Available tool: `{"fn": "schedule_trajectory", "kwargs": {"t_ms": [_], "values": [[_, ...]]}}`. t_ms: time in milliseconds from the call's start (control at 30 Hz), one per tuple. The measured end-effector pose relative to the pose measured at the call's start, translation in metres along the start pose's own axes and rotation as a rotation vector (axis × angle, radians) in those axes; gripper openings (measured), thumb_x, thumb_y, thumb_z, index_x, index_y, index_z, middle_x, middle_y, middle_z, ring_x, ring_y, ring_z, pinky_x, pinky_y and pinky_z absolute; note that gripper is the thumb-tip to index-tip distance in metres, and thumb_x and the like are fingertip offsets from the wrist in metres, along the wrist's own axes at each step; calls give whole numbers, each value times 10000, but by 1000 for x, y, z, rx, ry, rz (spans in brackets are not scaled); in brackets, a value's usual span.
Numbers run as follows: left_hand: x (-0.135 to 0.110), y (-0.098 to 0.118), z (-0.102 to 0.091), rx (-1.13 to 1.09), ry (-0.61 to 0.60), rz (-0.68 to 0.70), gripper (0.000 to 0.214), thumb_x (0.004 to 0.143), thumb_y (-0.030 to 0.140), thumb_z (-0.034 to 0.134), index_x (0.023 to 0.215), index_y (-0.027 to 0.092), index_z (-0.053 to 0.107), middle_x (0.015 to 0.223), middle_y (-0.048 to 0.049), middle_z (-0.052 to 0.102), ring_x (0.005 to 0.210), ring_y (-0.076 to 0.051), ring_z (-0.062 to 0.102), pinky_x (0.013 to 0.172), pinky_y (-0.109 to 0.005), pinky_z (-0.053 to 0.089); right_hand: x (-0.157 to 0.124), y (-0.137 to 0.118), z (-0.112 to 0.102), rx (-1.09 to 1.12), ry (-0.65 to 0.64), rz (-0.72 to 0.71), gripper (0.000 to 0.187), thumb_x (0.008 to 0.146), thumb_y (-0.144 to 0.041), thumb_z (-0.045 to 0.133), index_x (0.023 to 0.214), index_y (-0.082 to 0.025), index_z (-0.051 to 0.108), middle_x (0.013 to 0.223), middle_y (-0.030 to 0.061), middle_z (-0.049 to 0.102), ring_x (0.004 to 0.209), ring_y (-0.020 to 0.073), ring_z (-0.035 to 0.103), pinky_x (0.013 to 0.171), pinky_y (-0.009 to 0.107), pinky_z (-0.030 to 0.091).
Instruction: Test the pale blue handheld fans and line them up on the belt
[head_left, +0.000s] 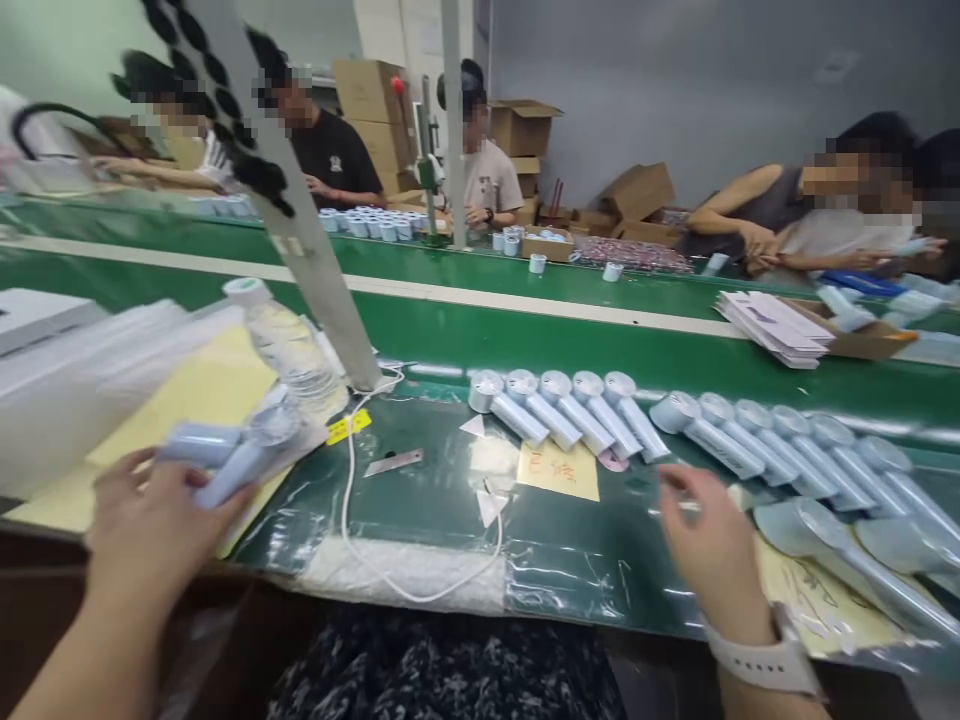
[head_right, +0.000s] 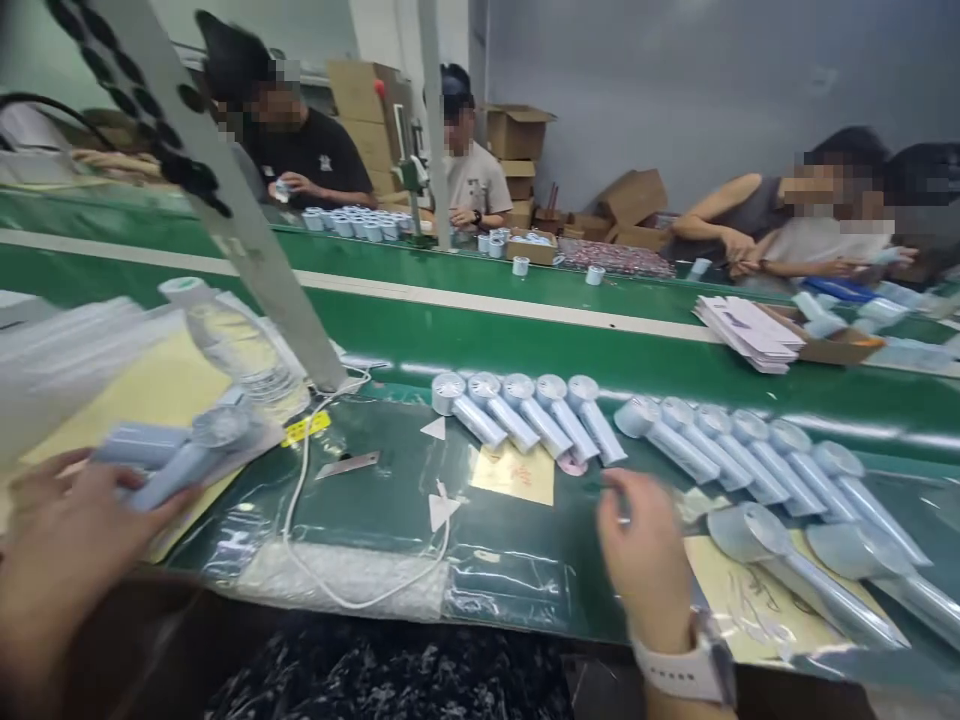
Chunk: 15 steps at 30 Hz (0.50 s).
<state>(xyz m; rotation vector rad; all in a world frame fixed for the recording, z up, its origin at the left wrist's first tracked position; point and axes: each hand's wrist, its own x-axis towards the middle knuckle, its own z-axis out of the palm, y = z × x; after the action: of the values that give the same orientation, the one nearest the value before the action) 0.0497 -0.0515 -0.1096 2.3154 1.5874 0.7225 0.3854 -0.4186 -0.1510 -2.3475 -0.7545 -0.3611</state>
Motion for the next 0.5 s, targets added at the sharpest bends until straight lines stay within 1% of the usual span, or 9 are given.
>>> {"fn": "schedule_trajectory", "kwargs": {"t_ms": [33,100,133,167,233,267,333,400,500], "values": [[-3,-3,1,70,-10,-11,373,755,462,712,831,177,484,1435,-191,295,1417,-544,236,1141,-705,243,-1,-26,16,105,-167,-42,307,922,-314,433,1042,-171,677,1039,138,726,924,302,681,842,418,530],[-8,-9,4,140,-17,18,343,789,452,676,877,170,502,1424,-196,311,1381,-509,333,1144,-643,299,-2,-74,45,147,-460,-147,270,948,-279,428,1016,-191,675,986,99,734,890,261,687,817,375,517],[-10,-13,6,128,14,53,322,796,430,668,895,169,509,1417,-192,325,1365,-496,359,1149,-628,300,-3,-94,56,113,-565,-196,244,954,-258,439,998,-193,671,962,90,729,878,252,684,802,360,505],[-13,-17,8,113,50,97,299,803,413,661,902,173,513,1409,-185,343,1349,-481,382,1151,-617,303,-3,-111,65,70,-635,-242,211,953,-243,461,980,-192,664,949,86,722,872,249,678,778,347,491],[-19,-25,9,107,87,183,249,817,388,633,907,183,525,1395,-173,378,1335,-446,405,1156,-592,313,-4,-132,78,7,-695,-297,133,939,-240,528,973,-184,644,941,94,702,849,257,661,700,329,448],[-23,-28,9,124,85,188,227,811,373,620,899,183,534,1392,-177,386,1324,-435,418,1154,-585,319,-5,-138,83,-2,-701,-309,109,929,-234,554,978,-175,632,948,105,694,839,266,653,665,325,418],[-29,-29,6,182,27,127,229,779,358,593,907,169,576,1392,-203,385,1294,-436,449,1141,-588,336,-6,-141,91,5,-697,-313,85,917,-187,562,982,-156,607,964,133,677,831,284,638,626,323,353],[-33,-21,2,244,-62,34,350,777,405,561,990,137,636,1363,-237,401,1278,-465,463,1113,-602,359,-7,-138,95,37,-693,-300,65,909,-120,526,934,-151,578,961,148,660,824,291,622,619,327,297],[-30,-1,-1,316,-188,-71,613,842,602,474,1169,118,661,1229,-255,478,1240,-519,483,1013,-637,419,-8,-128,99,151,-685,-241,104,910,-96,475,865,-180,515,895,121,631,807,283,597,624,330,249]]}}
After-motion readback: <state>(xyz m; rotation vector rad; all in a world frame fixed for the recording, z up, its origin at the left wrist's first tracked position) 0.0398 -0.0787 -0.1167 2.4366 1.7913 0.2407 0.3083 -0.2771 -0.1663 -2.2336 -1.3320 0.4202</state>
